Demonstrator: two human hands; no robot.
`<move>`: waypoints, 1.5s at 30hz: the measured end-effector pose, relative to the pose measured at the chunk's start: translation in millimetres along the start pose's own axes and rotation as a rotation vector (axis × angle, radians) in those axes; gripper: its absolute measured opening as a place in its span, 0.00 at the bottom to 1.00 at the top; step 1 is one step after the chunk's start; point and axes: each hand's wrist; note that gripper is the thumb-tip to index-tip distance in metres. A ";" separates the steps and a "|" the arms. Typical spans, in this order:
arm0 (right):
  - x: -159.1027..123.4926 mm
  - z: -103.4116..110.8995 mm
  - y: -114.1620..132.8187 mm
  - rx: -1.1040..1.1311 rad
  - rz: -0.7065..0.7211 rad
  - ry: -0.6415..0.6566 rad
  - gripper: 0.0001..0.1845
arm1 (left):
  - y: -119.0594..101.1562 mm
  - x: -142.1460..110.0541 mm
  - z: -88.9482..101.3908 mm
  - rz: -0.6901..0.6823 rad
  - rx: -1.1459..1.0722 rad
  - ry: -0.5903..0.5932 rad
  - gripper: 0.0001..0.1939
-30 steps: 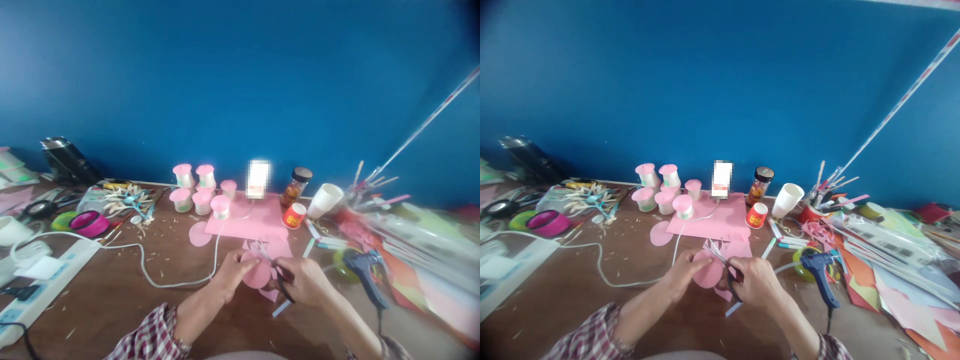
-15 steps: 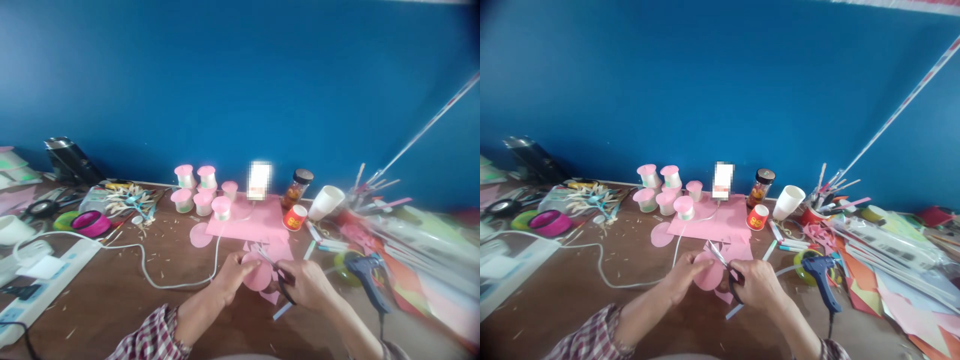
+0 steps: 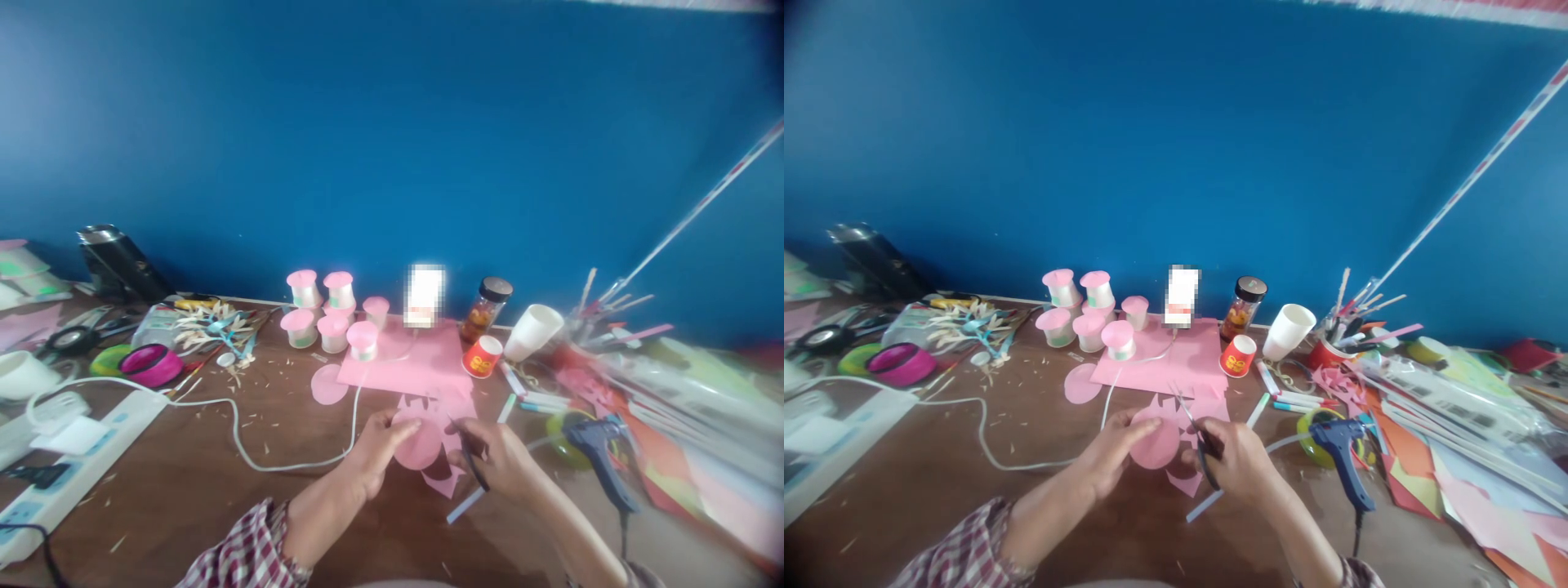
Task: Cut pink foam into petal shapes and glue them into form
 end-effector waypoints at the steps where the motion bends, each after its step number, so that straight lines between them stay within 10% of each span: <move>1: -0.7 0.7 2.7 -0.026 0.008 0.012 0.13 | 0.2 -0.2 0.2 -0.007 -0.007 0.001 0.17; 15: -1.8 9.8 20.8 -0.387 0.139 -0.037 0.04 | -1.4 -2.7 -2.5 -0.021 -0.047 -0.062 0.17; 45: -2.2 6.7 15.3 -0.390 0.124 -0.050 0.03 | -4.5 -3.6 -7.0 0.011 -0.034 -0.044 0.18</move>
Point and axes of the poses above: each hand's wrist, its own x-axis towards the middle knuckle, its own z-axis out of the back of the hand, y = z × x, and after that the axes turned 5 degrees about -x, right-handed
